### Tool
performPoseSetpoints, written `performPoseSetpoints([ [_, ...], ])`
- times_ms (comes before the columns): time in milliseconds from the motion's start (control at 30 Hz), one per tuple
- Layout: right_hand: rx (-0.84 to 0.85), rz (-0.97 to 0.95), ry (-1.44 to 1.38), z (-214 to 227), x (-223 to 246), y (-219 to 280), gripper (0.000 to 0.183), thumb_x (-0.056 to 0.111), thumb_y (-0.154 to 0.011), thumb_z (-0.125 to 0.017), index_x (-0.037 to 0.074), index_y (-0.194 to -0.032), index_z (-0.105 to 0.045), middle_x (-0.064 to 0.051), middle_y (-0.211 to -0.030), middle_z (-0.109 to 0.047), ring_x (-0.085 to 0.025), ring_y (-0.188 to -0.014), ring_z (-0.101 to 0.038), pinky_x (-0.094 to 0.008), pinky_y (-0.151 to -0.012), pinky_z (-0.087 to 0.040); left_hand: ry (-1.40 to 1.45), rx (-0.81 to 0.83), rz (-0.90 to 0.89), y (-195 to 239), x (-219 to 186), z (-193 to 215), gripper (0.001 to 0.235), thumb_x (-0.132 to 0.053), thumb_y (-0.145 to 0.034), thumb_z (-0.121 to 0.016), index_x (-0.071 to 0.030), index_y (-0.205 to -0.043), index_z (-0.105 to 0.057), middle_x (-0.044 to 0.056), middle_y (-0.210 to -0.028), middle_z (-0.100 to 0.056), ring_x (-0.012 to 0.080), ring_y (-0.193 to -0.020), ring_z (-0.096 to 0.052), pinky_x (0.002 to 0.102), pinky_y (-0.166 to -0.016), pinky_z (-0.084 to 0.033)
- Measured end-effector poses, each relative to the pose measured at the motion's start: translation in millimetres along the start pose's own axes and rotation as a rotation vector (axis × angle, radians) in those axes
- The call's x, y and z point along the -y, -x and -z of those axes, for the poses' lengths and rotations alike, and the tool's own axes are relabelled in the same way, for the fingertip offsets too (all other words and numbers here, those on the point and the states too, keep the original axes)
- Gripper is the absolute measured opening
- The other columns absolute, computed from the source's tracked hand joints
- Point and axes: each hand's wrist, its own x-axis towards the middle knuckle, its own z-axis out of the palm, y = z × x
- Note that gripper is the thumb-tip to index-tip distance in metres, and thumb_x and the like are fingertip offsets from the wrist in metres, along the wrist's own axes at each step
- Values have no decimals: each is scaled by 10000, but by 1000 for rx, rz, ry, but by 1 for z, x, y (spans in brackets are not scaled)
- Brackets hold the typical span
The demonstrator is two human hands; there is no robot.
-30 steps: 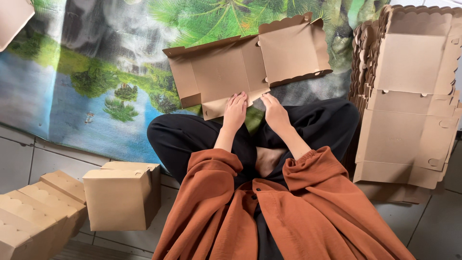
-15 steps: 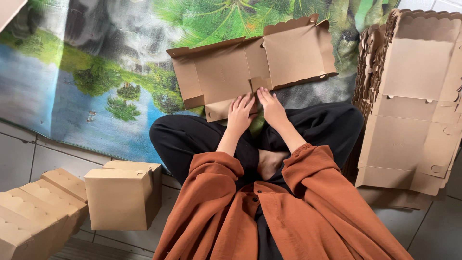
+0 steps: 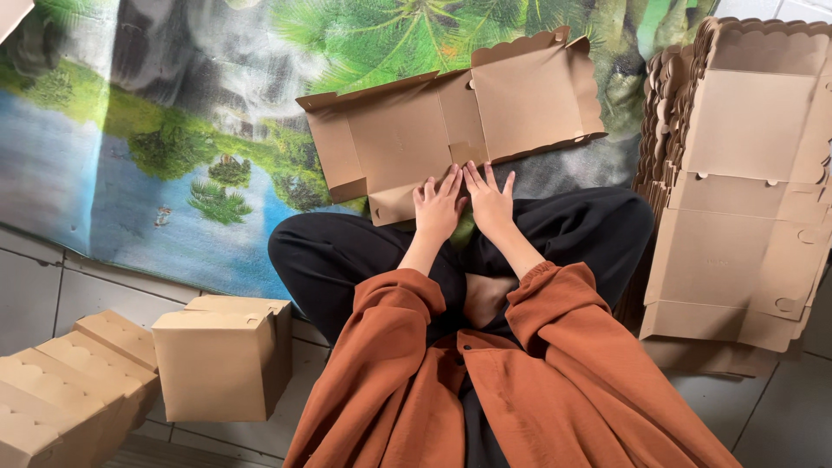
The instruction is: The person assembles a flat-packed cardboard box by folding the side flaps, inserting tabs into slots, and securing the top flaps. The process is performed by hand without tools.
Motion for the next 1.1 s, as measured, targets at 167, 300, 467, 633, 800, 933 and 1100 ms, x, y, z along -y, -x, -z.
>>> performPoseSetpoints([
  [167, 58, -29, -27, 5, 2, -2, 782, 60, -856, -546, 230, -1525, -177, 101, -1591, -134, -238, -1463, -103, -712, -1084, -18, 12, 5, 3, 0, 2, -1, 572, -449, -970, -384, -327, -1503, -219, -180, -1560, -151, 336, -1274, -363, 550, -1036, -297],
  [300, 107, -43, -40, 8, 2, -3, 848, 11, -815, -552, 250, -1525, -154, 120, -1590, -107, -229, -1464, -84, -721, -1081, -29, 11, 40, 16, 0, 0, 4, 562, -376, -969, -376, -336, -1502, -205, -192, -1555, -139, 325, -1280, -350, 537, -1040, -289],
  [467, 117, -42, -44, 16, 5, -1, 859, -7, -803, -556, 242, -1525, -162, 110, -1590, -117, -237, -1465, -89, -721, -1080, -45, 31, 77, 21, 0, -3, 13, 589, -360, -939, -383, -326, -1502, -213, -182, -1557, -131, 336, -1286, -334, 538, -1047, -274],
  [633, 141, -48, -39, 17, 5, -2, 859, 3, -803, -554, 247, -1524, -156, 113, -1592, -105, -232, -1468, -66, -731, -1071, -44, 40, 100, 26, 1, -5, 19, 603, -350, -923, -382, -324, -1502, -214, -180, -1558, -124, 339, -1297, -319, 535, -1051, -265],
  [800, 161, -58, -83, 24, 5, 0, 851, -41, -800, -498, 264, -1520, -162, 136, -1587, -103, -217, -1468, -64, -730, -1071, -52, 13, 97, 33, 2, -6, 17, 605, -354, -931, -388, -316, -1506, -204, -173, -1560, -121, 329, -1298, -308, 532, -1057, -262],
  [933, 164, -62, -72, 28, 7, 1, 853, -43, -796, -490, 273, -1519, -165, 144, -1586, -108, -206, -1467, -70, -732, -1069, -60, 47, 130, 34, 0, -5, 21, 585, -348, -945, -354, -312, -1508, -200, -166, -1562, -124, 342, -1303, -303, 533, -1059, -248],
  [1100, 148, -67, -64, 31, 7, 2, 823, -23, -812, -490, 289, -1512, -191, 160, -1579, -127, -198, -1467, -71, -750, -1053, -57, 70, 159, 33, 0, -4, 20, 596, -411, -961, -371, -322, -1516, -173, -169, -1569, -98, 348, -1326, -283, 544, -1080, -222],
])
